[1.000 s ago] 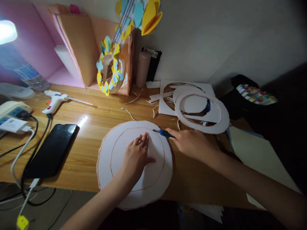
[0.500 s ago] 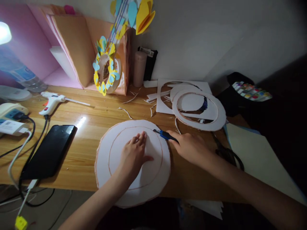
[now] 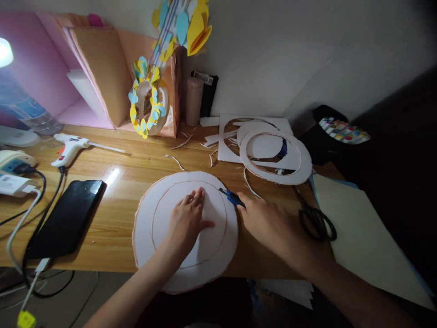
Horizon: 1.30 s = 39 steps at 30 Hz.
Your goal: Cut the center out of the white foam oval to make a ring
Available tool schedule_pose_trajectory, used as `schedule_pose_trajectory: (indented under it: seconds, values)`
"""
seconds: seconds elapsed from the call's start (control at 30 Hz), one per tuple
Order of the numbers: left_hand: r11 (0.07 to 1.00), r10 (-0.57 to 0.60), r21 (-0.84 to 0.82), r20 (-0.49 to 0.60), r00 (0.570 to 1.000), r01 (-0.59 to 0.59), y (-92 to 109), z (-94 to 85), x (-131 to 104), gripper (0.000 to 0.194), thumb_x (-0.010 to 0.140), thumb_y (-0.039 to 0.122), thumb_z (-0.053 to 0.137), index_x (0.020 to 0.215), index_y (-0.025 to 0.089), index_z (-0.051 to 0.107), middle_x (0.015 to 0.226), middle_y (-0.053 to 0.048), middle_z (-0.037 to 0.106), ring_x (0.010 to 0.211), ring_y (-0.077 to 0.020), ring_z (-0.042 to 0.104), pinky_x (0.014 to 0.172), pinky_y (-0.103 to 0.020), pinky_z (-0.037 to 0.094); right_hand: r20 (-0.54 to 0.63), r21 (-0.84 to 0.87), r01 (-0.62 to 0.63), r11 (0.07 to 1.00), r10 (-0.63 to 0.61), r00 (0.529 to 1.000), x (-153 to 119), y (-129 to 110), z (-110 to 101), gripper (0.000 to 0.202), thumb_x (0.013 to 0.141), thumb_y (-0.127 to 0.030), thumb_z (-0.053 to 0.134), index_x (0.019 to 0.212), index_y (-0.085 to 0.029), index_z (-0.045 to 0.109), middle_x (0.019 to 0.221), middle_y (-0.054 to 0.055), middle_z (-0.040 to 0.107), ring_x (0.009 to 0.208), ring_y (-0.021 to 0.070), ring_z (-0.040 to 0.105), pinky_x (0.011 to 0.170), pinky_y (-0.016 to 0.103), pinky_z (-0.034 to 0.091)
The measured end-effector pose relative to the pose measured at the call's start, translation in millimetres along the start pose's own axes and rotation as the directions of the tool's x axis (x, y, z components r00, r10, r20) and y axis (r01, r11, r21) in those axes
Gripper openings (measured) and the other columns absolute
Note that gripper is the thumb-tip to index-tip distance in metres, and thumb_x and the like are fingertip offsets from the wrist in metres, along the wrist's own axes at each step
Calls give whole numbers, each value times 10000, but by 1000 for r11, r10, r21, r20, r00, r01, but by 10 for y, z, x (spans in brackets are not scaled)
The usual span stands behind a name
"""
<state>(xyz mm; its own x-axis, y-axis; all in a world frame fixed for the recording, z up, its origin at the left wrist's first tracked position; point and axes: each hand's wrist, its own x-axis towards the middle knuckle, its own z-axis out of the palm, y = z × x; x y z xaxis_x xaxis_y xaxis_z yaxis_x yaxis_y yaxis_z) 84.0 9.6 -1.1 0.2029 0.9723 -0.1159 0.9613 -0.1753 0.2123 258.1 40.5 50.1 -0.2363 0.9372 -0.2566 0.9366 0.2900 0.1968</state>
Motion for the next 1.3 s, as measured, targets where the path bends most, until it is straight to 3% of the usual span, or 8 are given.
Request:
schedule_pose_trajectory:
  seconds: [0.2,0.3,0.47,0.6,0.93,1.3]
  values:
    - [1000,-5,16,7,1000,5,1,0,-1,703,788,339,702,1382,75,432,1467,-119,412,1274,-285,476,992,-368,465,16,140,-16,990,14,1000,-76,15,-12,373,935,-275,426,1244,-162,603,878,131,737,789,280,700,633,332,487]
    - [1000,-6,16,4,1000,6,1,-4,1,679,794,335,698,1377,96,444,1471,-113,408,1275,-283,475,999,-363,456,23,224,-52,973,48,999,-138,64,30,420,950,-271,402,1335,-162,529,905,129,736,814,282,698,650,341,488]
    - [1000,10,18,0,1000,-10,-3,-3,3,685,792,345,697,1376,93,443,1471,-128,408,1273,-296,475,1001,-379,454,38,332,-65,941,56,998,-186,65,154,500,963,-269,384,1462,-281,350,910,86,741,782,261,702,632,328,485]
    - [1000,24,5,-22,999,-24,-19,20,5,693,781,339,708,1380,116,441,1459,-141,430,1272,-301,476,996,-395,461,71,321,-70,945,49,996,-157,7,174,475,959,-284,407,1430,-350,393,880,68,744,787,256,705,646,318,484]
    - [1000,15,2,12,1000,-15,-20,12,10,705,796,370,688,1383,75,432,1478,-136,391,1284,-299,462,1024,-386,435,59,268,-78,960,64,996,-125,-51,232,465,964,-284,384,1426,-322,408,837,67,747,752,254,711,623,313,484]
    - [1000,23,-5,12,1000,-22,-30,21,16,686,802,378,677,1380,95,443,1476,-134,396,1293,-296,455,1025,-396,433,72,89,-63,994,57,996,-104,-125,115,477,962,-282,363,1436,-326,389,753,65,736,675,245,702,527,286,448]
